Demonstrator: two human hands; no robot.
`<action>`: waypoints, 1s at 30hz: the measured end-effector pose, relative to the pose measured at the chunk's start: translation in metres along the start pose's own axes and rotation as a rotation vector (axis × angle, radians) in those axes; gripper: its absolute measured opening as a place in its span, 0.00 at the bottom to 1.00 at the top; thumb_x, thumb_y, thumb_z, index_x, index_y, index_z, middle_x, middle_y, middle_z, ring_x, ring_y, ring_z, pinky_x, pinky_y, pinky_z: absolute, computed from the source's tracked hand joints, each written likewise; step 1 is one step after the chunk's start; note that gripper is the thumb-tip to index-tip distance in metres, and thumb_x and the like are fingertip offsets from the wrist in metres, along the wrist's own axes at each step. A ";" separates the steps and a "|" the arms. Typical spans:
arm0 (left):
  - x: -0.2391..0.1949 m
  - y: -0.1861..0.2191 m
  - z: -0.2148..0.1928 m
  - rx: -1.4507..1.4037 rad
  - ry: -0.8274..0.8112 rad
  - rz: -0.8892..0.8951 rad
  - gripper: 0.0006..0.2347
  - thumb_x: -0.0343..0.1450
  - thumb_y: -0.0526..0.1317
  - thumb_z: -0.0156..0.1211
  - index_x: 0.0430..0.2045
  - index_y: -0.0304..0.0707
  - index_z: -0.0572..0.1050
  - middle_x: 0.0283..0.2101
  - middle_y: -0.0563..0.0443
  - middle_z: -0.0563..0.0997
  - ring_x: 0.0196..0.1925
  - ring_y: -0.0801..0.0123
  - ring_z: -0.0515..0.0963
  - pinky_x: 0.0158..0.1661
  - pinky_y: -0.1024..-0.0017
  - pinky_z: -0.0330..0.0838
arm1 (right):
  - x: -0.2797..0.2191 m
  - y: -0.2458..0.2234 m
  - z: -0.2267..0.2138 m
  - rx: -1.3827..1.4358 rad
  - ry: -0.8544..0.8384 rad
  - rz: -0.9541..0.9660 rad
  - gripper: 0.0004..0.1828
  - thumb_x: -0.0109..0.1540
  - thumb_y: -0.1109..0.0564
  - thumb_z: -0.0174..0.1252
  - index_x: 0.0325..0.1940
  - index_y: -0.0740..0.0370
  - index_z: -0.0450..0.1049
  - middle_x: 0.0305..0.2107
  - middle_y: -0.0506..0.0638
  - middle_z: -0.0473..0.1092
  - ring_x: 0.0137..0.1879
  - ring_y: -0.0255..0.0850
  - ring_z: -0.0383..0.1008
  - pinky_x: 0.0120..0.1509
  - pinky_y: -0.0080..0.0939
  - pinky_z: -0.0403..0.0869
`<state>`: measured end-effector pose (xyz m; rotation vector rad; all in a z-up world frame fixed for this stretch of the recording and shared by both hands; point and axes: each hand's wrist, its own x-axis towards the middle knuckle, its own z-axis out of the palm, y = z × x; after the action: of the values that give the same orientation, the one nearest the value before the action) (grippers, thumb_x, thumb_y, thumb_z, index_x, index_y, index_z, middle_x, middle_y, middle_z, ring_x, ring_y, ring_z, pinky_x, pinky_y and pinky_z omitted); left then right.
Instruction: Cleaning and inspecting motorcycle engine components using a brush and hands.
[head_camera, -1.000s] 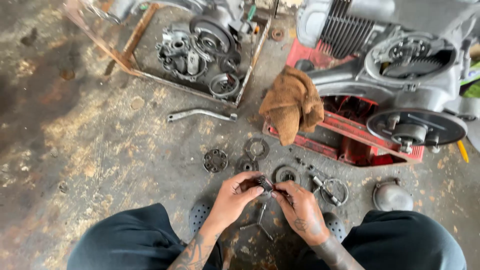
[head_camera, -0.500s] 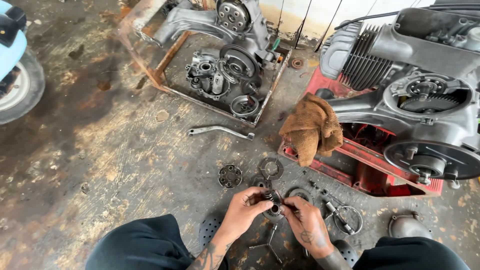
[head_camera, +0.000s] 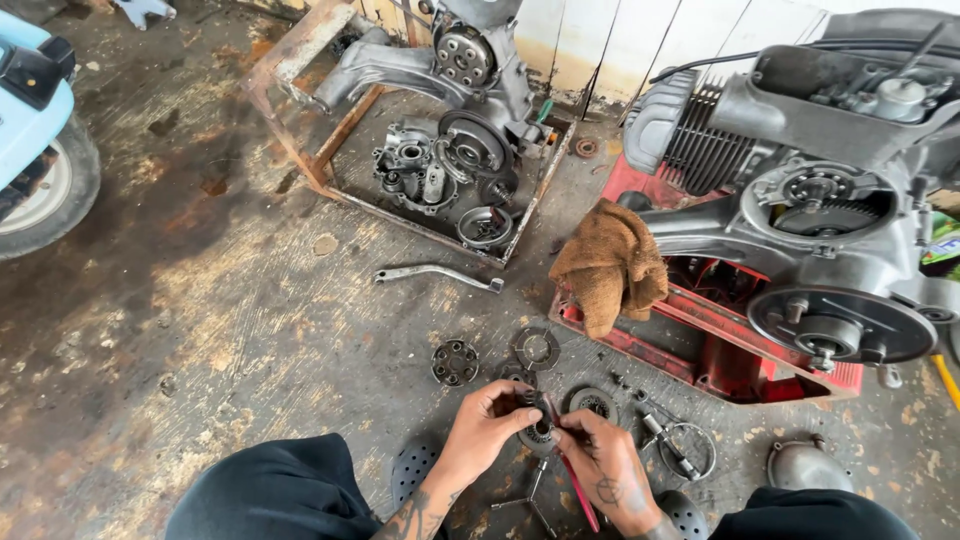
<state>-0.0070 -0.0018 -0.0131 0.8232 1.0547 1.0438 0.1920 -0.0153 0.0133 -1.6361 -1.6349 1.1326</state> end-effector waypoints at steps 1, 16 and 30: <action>0.000 -0.003 -0.001 0.001 -0.006 0.001 0.12 0.67 0.29 0.69 0.44 0.26 0.81 0.33 0.48 0.82 0.31 0.75 0.75 0.35 0.79 0.69 | 0.000 -0.003 0.000 0.000 0.007 0.001 0.05 0.57 0.59 0.67 0.36 0.61 0.81 0.19 0.46 0.78 0.20 0.33 0.67 0.26 0.33 0.68; -0.001 0.023 -0.010 0.391 -0.017 0.082 0.14 0.67 0.33 0.66 0.47 0.38 0.84 0.38 0.53 0.82 0.25 0.78 0.67 0.25 0.79 0.58 | 0.008 0.001 -0.007 -0.052 0.105 -0.456 0.06 0.58 0.61 0.63 0.40 0.60 0.79 0.28 0.46 0.77 0.29 0.35 0.75 0.33 0.34 0.76; 0.006 0.007 -0.034 -0.131 -0.014 0.147 0.14 0.66 0.20 0.63 0.45 0.21 0.79 0.40 0.39 0.84 0.39 0.66 0.80 0.43 0.72 0.75 | 0.010 0.038 0.007 0.519 0.013 -0.029 0.03 0.66 0.66 0.58 0.43 0.69 0.76 0.25 0.46 0.67 0.29 0.32 0.62 0.33 0.32 0.62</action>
<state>-0.0404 0.0080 -0.0190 0.8094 0.9141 1.2165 0.2042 -0.0106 -0.0238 -1.2740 -1.2129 1.3842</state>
